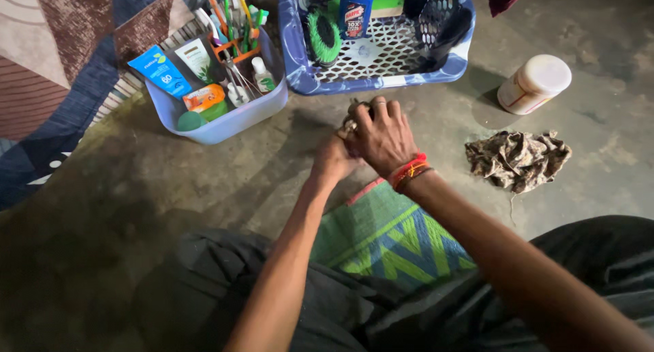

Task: The person sits on a mat and wipes several plastic containers and bottles with a cloth. They handle a small green container, a blue bottle, and a white jar, wiping each one and placing them into a blue basket.

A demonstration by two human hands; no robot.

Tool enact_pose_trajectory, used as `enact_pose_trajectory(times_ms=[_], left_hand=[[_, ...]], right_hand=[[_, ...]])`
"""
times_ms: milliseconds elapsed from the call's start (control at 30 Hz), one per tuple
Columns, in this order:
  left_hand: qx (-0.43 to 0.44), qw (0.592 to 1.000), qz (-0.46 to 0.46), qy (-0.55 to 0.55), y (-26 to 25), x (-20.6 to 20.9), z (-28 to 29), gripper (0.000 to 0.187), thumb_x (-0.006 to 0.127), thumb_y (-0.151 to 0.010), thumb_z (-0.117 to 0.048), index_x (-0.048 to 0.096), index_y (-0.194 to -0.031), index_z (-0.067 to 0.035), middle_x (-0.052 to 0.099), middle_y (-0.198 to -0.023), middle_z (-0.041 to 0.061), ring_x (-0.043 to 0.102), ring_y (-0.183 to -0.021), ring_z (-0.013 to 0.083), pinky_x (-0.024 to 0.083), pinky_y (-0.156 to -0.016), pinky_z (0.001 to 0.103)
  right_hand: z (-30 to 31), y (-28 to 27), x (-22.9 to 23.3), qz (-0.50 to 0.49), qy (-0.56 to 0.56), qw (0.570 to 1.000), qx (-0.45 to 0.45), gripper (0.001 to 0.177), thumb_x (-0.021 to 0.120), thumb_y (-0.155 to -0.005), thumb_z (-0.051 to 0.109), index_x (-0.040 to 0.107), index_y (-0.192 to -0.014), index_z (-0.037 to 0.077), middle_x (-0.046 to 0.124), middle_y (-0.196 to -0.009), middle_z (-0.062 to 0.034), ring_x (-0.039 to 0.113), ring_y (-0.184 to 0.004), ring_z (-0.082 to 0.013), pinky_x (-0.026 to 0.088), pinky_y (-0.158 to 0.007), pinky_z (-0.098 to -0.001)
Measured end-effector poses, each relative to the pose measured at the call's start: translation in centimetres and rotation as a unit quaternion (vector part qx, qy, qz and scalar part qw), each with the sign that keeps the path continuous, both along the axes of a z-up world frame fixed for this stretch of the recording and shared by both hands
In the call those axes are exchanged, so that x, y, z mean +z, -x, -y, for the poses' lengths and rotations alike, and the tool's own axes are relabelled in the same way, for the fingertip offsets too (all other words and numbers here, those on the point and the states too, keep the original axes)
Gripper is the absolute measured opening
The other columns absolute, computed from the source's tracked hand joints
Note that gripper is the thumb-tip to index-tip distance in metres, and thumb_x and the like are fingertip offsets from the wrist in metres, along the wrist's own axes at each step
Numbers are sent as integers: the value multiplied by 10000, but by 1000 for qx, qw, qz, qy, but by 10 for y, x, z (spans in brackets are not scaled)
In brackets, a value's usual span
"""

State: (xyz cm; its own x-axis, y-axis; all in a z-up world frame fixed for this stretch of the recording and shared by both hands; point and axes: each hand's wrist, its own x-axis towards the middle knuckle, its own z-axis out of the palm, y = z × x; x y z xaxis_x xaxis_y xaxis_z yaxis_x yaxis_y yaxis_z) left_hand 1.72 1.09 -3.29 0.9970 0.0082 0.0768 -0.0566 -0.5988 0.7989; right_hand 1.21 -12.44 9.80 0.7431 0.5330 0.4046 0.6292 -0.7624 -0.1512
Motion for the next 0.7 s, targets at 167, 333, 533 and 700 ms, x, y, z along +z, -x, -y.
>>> enact_pose_trajectory(times_ms=[167, 333, 533, 700], left_hand=[[-37, 992, 68, 97, 5, 14, -3, 460, 874, -682, -171, 675, -1069, -24, 752, -936, 169, 733, -829, 287, 577, -726, 390], [-40, 986, 94, 134, 6, 28, -6, 465, 752, -693, -132, 707, -1148, -50, 756, -1053, 191, 745, -1012, 294, 572, -832, 402], [-10, 998, -43, 32, 13, 42, -5, 505, 886, -696, -396, 732, -1074, -97, 748, -1003, 181, 722, -1004, 351, 574, -803, 446], [31, 999, 10, 2, 10, 18, 0, 441, 832, -685, -309, 720, -1056, -98, 748, -987, 180, 702, -959, 389, 565, -781, 483]], right_hand=[[14, -24, 6, -169, 1, 984, 58, 650, 658, -1023, 436, 448, -1510, 61, 553, -1267, -305, 552, -1125, -496, 442, -942, -579], [41, -63, 40, -179, 162, 939, 243, 678, 599, -860, 379, 505, -1499, 173, 647, -1350, -196, 683, -1074, -419, 554, -902, -513], [27, -51, 39, 76, 208, 928, 299, 738, 682, -837, 583, 539, -1397, 125, 622, -1232, -254, 721, -893, -391, 617, -700, -475], [22, -29, 7, 35, 161, 979, 119, 667, 675, -849, 600, 562, -1354, 180, 589, -1228, -208, 717, -791, -369, 586, -544, -516]])
